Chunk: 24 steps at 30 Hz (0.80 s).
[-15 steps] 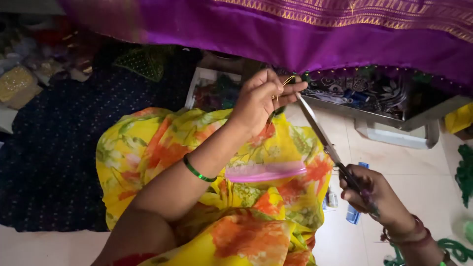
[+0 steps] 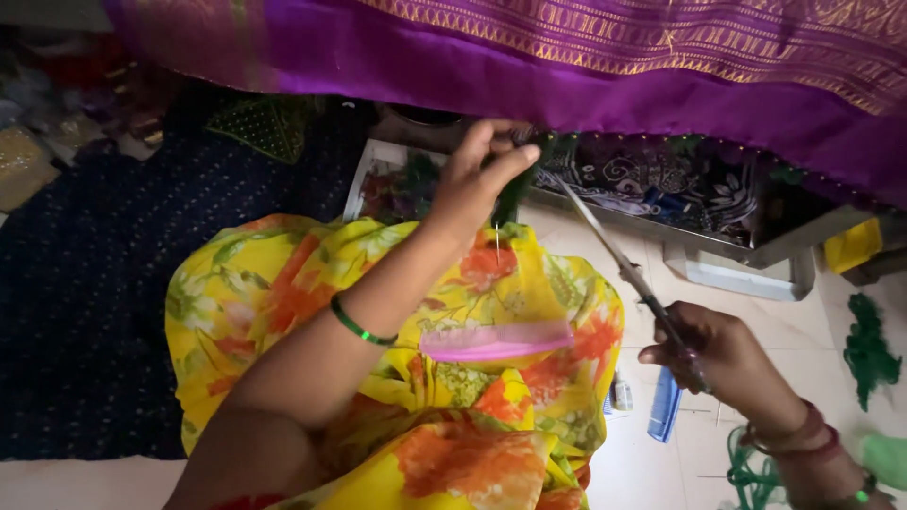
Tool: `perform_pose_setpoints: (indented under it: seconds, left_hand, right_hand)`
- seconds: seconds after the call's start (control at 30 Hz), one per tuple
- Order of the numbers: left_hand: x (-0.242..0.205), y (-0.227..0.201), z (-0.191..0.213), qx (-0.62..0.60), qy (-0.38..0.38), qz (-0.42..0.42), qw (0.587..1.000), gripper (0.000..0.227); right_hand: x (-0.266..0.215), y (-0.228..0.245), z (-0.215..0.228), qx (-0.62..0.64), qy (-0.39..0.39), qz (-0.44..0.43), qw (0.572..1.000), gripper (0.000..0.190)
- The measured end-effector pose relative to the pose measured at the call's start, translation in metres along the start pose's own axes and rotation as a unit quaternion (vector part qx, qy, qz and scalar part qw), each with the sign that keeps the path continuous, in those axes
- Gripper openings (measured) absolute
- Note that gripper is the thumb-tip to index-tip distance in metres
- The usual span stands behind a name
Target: Tying decorative thread tassels onto the border of a purple and gold saree.
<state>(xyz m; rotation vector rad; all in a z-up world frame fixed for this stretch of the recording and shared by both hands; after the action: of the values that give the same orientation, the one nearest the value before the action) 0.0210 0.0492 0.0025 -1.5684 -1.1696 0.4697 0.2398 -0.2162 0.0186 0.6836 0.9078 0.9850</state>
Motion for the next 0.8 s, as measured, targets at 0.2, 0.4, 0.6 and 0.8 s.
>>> perform_pose_setpoints:
  seconds: [0.2, 0.4, 0.6, 0.8]
  left_hand:
    - [0.016, -0.015, -0.019, 0.274, 0.069, 0.061, 0.957, 0.034]
    - [0.004, 0.033, -0.014, 0.098, 0.088, -0.097, 0.987, 0.021]
    - [-0.005, 0.033, -0.014, 0.1, 0.073, -0.108, 0.986, 0.021]
    - [-0.009, 0.026, -0.012, 0.127, 0.045, -0.108, 0.985, 0.018]
  right_hand:
    - [-0.015, 0.029, 0.034, -0.218, -0.099, 0.145, 0.96, 0.032]
    - [-0.006, 0.048, 0.049, -0.357, -0.119, 0.151, 0.914, 0.054]
    - [0.015, 0.081, 0.049, -0.392, -0.107, 0.136, 0.903, 0.061]
    - [0.036, 0.107, 0.054, -0.442, -0.066, 0.258, 0.856, 0.055]
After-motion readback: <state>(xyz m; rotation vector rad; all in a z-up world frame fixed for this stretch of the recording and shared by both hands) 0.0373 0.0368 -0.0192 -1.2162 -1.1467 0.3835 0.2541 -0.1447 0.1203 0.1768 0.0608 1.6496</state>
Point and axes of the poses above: each hand's wrist, its own x-axis towards the middle knuckle, its own z-axis out of the back of the hand, y = z × x, the point moved 3 cm from there along x, towards the middle knuckle, and after that the axes turned 1 degree about z, right-handed, at the moved point
